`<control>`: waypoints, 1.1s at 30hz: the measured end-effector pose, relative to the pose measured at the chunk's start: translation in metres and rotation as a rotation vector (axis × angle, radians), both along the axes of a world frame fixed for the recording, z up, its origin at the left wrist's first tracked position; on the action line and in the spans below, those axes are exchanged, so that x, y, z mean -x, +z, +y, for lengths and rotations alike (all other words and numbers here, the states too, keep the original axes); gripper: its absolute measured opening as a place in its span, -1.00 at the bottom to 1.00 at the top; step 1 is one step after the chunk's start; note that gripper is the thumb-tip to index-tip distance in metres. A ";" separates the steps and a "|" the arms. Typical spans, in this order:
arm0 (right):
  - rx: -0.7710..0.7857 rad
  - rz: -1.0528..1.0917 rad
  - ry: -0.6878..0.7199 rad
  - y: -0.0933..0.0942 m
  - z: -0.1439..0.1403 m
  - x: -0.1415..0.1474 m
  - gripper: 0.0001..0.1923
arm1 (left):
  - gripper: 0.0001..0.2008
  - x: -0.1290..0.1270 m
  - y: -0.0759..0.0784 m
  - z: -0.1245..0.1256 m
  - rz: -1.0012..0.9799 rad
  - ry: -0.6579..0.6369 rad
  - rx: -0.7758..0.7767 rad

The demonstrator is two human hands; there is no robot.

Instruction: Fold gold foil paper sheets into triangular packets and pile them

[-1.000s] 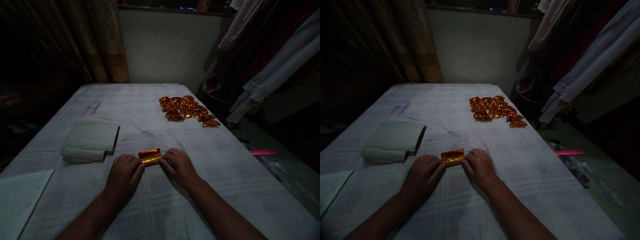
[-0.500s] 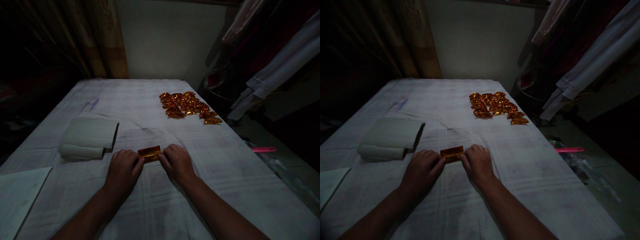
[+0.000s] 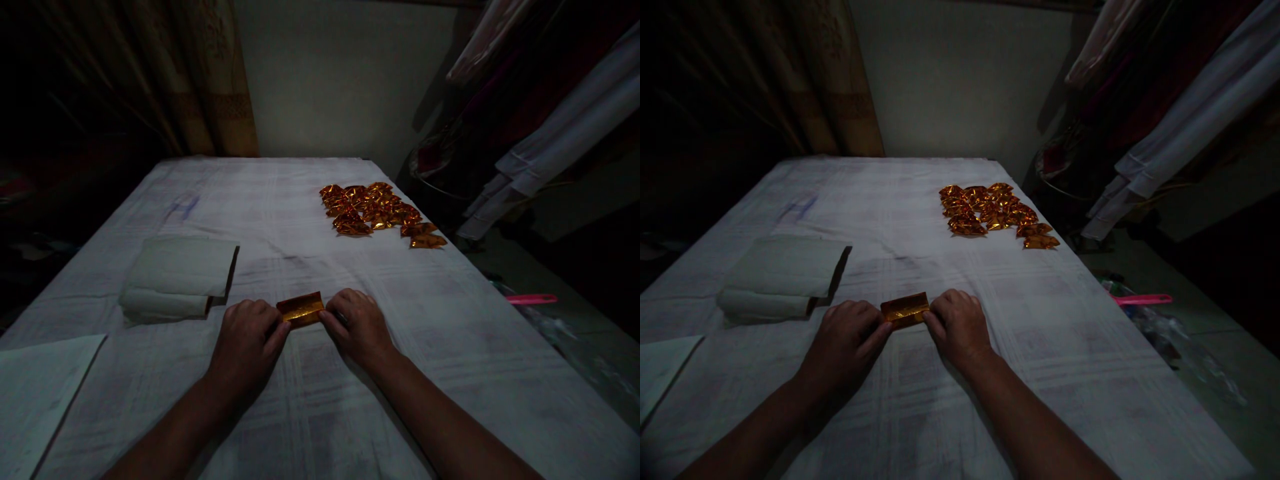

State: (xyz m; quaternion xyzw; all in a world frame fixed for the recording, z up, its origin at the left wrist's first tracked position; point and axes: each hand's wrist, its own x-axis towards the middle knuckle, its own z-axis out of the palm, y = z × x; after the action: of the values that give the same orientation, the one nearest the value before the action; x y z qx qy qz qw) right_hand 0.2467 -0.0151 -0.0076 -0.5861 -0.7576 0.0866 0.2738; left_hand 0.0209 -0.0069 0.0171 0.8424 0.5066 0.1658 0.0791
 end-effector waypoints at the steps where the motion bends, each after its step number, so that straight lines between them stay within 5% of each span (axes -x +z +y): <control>1: 0.003 0.013 0.007 0.001 0.000 0.000 -0.87 | -0.79 0.000 0.000 0.000 -0.005 0.001 0.004; 33: 0.132 0.139 0.053 0.006 -0.001 -0.003 -0.84 | -0.81 0.000 -0.001 -0.004 0.051 -0.047 0.025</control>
State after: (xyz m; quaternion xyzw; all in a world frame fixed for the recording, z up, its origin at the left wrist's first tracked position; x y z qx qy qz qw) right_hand 0.2494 -0.0163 -0.0018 -0.5750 -0.7447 0.1843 0.2843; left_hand 0.0209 -0.0104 0.0166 0.8569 0.4906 0.1360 0.0806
